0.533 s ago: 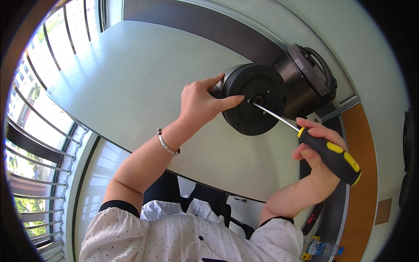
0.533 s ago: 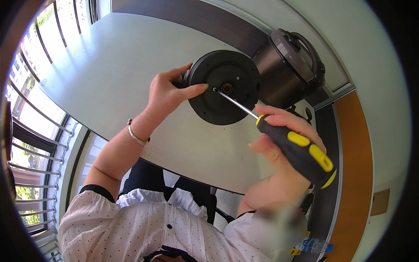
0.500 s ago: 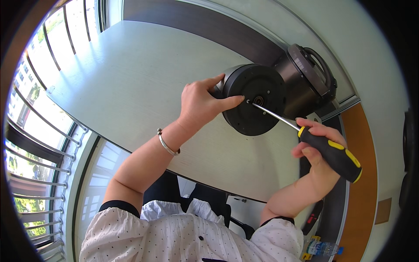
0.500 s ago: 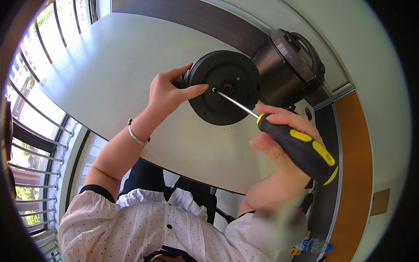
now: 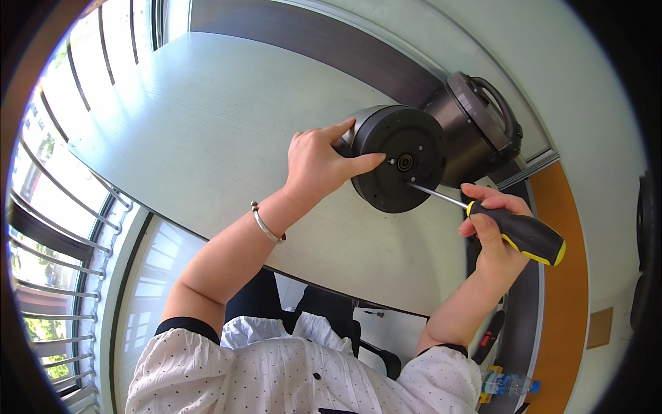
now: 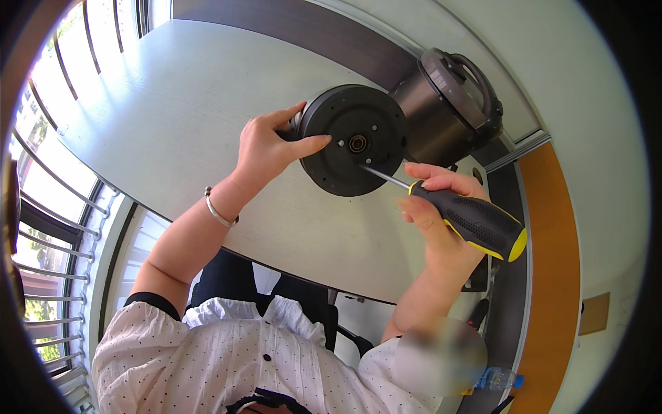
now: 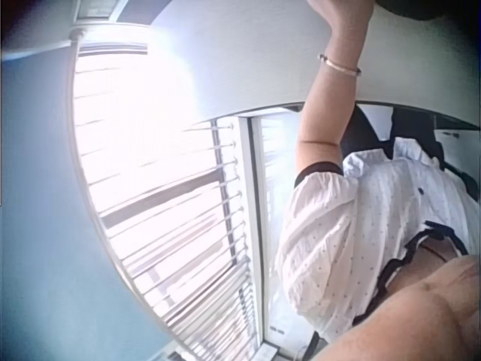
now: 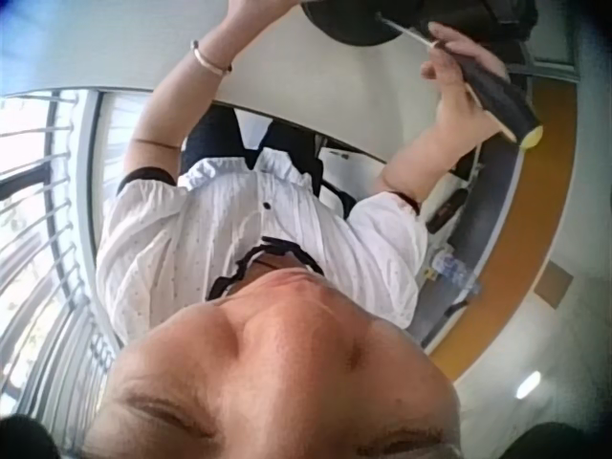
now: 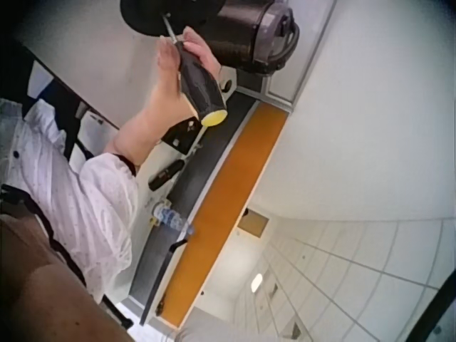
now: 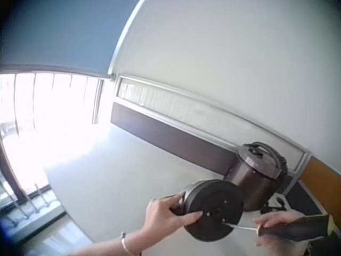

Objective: The person assembles a cylindrical appliance base by inserting screws into the bottom plate and tightening them with a screwdriver. The person repeatedly picks up the screwdriver, aligns the screws, and turns them until they are secured.

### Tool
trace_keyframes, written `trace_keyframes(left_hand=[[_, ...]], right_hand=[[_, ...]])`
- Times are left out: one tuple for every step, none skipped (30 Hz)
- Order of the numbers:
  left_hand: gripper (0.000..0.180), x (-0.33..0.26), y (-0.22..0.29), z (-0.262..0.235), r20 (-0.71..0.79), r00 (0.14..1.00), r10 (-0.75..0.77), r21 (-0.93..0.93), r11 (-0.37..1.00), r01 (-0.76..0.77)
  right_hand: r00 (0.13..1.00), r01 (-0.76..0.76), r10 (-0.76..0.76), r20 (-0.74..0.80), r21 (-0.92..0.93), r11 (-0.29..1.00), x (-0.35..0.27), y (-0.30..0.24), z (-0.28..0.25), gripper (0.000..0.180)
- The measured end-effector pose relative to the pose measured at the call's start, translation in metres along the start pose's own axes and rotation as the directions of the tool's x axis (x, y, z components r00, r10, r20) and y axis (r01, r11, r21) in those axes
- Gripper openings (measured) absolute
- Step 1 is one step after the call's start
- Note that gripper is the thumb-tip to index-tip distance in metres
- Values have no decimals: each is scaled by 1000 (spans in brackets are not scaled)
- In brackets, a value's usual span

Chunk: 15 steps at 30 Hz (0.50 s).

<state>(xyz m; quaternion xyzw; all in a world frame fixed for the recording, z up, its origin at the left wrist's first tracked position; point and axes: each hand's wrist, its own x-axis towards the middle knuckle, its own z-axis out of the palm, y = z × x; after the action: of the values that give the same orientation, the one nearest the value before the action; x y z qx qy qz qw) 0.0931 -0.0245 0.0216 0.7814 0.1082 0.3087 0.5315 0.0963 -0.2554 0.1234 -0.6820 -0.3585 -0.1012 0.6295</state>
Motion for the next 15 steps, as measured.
trace_keyframes(left_hand=[[73,0,0,-1,2,1000,-7,-10,1000,7],[73,0,1,-1,5,1000,-12,-18,1000,12],[73,-1,1,-1,4,1000,-15,-16,1000,16],[73,-1,1,-2,3,1000,-19,-14,1000,19],[73,-1,1,-2,4,1000,-20,-16,1000,20],[72,0,-2,0,-32,999,15,-22,1000,-16],[72,0,-6,4,-69,996,50,-28,998,-52],[71,0,-5,4,-103,991,83,-31,996,-86],[72,0,-3,4,-66,997,45,-29,998,-47],[72,0,-1,2,-31,1000,7,-26,1000,-8],[73,-1,1,-1,3,999,-32,-19,999,32],[73,-1,0,-1,2,999,-33,-18,999,33],[73,0,0,-1,1,999,-34,-17,999,34],[73,0,-1,-1,0,999,-36,-17,999,36],[73,0,0,-1,3,999,-37,-14,999,37]], right_hand=[[999,-32,32,18,0,999,0,-1,0,33],[997,-64,64,34,2,998,1,-2,-2,32],[994,-95,95,51,3,995,1,-2,-3,32],[992,-77,78,103,-15,997,3,0,-6,30],[986,-56,61,153,-35,998,6,3,-10,29],[978,-35,45,203,-54,998,8,4,-13,27],[964,-63,77,255,-61,996,8,1,-15,26],[947,-94,111,303,-69,993,8,-4,-17,25],[926,-125,144,350,-78,989,8,-6,-18,23],[950,-92,110,292,-73,993,7,-7,-16,22],[969,-59,74,235,-67,996,5,-5,-12,21],[983,-26,37,177,-63,998,4,-3,-8,20],[993,8,0,119,-61,998,3,0,-6,19],[991,106,-101,88,-55,993,3,7,-5,18],[992,116,-115,44,-24,993,1,10,-2,18]])
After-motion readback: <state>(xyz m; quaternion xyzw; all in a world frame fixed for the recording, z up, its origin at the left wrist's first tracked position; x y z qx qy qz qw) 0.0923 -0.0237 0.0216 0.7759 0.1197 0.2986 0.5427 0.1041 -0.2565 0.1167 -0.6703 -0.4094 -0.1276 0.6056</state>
